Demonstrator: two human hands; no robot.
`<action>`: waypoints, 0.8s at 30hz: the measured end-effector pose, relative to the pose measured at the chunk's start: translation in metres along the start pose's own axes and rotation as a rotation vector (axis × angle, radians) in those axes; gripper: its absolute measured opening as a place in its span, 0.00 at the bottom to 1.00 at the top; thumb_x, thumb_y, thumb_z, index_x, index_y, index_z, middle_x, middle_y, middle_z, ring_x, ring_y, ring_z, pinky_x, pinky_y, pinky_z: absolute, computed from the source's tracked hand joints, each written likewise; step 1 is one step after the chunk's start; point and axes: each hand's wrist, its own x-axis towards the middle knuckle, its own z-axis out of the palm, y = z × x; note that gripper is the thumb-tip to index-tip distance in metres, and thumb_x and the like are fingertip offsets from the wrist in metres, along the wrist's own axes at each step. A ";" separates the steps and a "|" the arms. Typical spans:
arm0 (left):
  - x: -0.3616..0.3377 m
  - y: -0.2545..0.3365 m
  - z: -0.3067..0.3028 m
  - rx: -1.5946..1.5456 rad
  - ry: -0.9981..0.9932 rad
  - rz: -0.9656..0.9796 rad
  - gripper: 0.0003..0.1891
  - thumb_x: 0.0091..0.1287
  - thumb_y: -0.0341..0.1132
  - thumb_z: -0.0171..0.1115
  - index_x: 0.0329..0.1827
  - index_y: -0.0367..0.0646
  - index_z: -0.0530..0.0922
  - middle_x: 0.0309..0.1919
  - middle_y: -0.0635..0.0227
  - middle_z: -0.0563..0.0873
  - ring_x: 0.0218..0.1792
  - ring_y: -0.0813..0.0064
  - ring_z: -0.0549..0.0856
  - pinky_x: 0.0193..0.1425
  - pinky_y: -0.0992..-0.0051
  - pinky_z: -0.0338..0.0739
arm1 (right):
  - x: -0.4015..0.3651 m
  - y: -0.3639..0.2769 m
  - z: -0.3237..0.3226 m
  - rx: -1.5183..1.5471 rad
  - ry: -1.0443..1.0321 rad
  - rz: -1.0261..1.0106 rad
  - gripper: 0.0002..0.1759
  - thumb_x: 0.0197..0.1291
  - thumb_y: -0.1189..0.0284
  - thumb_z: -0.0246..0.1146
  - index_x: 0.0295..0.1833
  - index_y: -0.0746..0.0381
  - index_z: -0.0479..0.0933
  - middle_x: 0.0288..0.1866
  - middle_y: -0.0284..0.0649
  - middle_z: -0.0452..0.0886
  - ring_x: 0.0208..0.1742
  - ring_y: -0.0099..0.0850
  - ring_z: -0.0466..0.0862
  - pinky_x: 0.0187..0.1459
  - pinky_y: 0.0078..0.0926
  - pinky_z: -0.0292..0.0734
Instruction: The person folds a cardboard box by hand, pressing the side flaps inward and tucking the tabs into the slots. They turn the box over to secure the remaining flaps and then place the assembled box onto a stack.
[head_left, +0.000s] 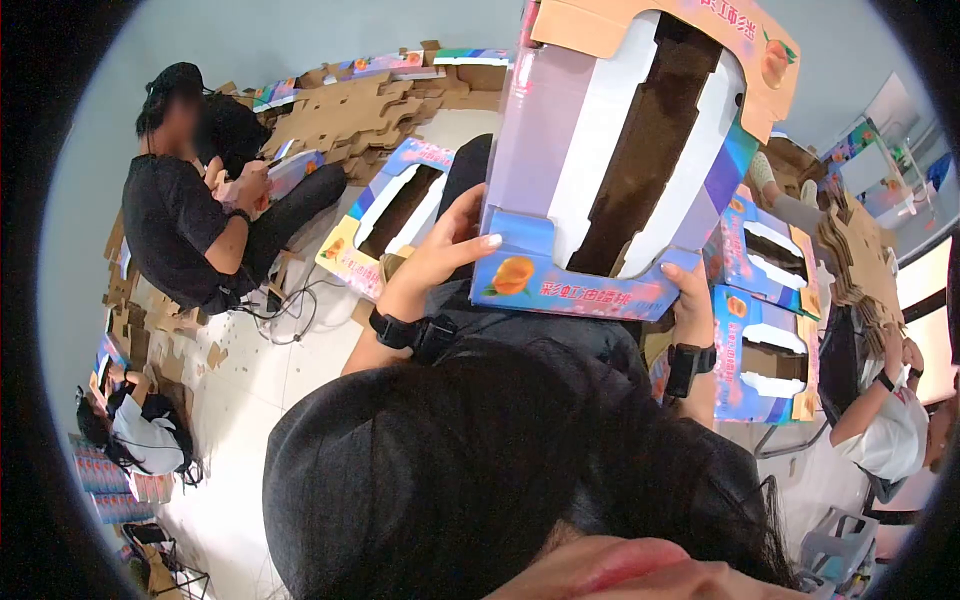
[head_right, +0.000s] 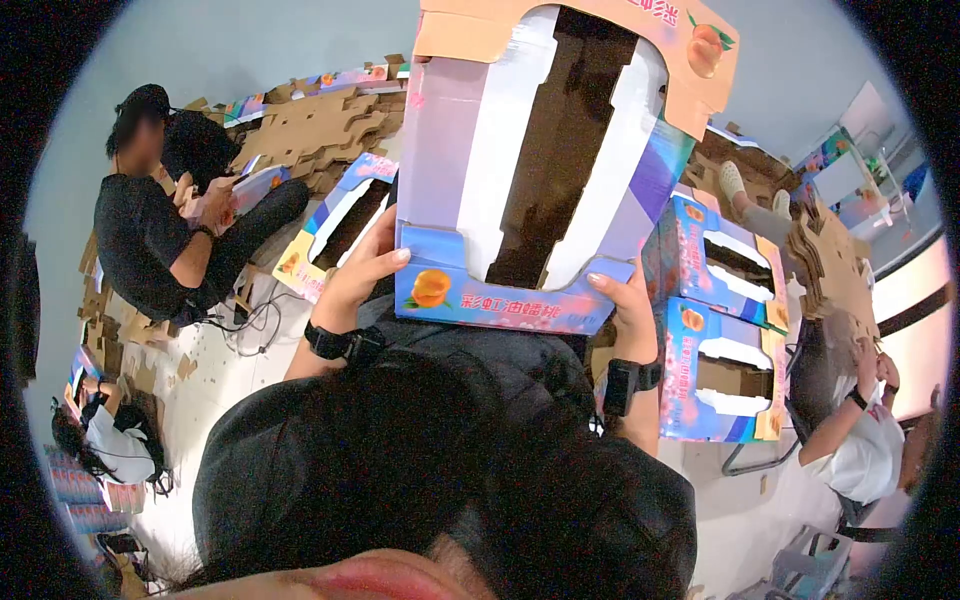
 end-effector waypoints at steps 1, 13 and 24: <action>0.000 0.000 0.001 -0.006 0.003 0.010 0.45 0.63 0.39 0.72 0.77 0.32 0.54 0.70 0.54 0.68 0.69 0.65 0.70 0.73 0.66 0.64 | -0.001 0.000 0.001 -0.001 -0.002 -0.008 0.49 0.43 0.73 0.77 0.72 0.62 0.62 0.57 0.41 0.78 0.58 0.34 0.80 0.60 0.34 0.76; 0.000 -0.005 -0.008 0.131 -0.114 0.079 0.52 0.56 0.42 0.77 0.79 0.35 0.53 0.71 0.55 0.68 0.72 0.64 0.68 0.76 0.64 0.60 | -0.027 -0.018 -0.005 -0.319 -0.032 -0.136 0.50 0.47 0.72 0.78 0.74 0.61 0.59 0.61 0.40 0.76 0.60 0.32 0.78 0.60 0.32 0.74; 0.006 -0.008 0.005 0.094 0.011 -0.059 0.40 0.69 0.42 0.66 0.77 0.31 0.56 0.70 0.52 0.68 0.71 0.65 0.69 0.74 0.65 0.62 | -0.030 -0.006 0.019 -0.024 0.130 -0.073 0.48 0.54 0.72 0.74 0.77 0.64 0.57 0.64 0.42 0.74 0.63 0.32 0.76 0.64 0.30 0.71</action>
